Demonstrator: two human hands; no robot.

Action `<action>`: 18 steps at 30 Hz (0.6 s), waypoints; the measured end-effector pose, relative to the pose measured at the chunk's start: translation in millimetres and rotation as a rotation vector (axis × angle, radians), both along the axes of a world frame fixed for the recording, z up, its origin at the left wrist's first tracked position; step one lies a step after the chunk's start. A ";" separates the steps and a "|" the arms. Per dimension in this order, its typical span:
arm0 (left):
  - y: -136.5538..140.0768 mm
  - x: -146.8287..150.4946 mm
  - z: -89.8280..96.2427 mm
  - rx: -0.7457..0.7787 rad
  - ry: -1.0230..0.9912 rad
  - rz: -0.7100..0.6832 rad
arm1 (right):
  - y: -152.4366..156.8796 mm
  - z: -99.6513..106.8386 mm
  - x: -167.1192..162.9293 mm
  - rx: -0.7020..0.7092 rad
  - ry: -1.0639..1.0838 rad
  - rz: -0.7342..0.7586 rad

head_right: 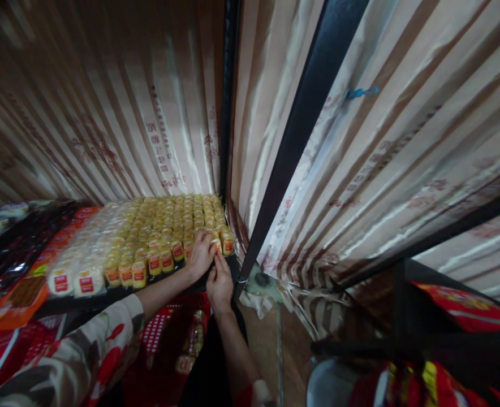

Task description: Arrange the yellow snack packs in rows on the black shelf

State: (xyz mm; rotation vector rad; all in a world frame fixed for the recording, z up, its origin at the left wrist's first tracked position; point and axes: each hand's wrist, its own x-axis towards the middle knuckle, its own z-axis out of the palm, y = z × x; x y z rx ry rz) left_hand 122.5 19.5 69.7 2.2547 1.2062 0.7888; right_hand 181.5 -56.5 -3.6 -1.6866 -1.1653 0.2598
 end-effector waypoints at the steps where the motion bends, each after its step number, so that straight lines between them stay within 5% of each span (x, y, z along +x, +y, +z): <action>1: -0.8 -0.6 -1.5 0.008 -0.011 -0.020 | 0.6 -1.3 0.7 0.006 -0.008 -0.004; 7: -7.0 -7.9 -10.5 -0.012 0.037 -0.146 | 2.0 -13.8 6.0 0.022 -0.107 0.017; 18: -11.4 -13.3 -18.5 0.060 0.097 -0.160 | 4.1 -16.6 7.5 -0.007 -0.128 -0.027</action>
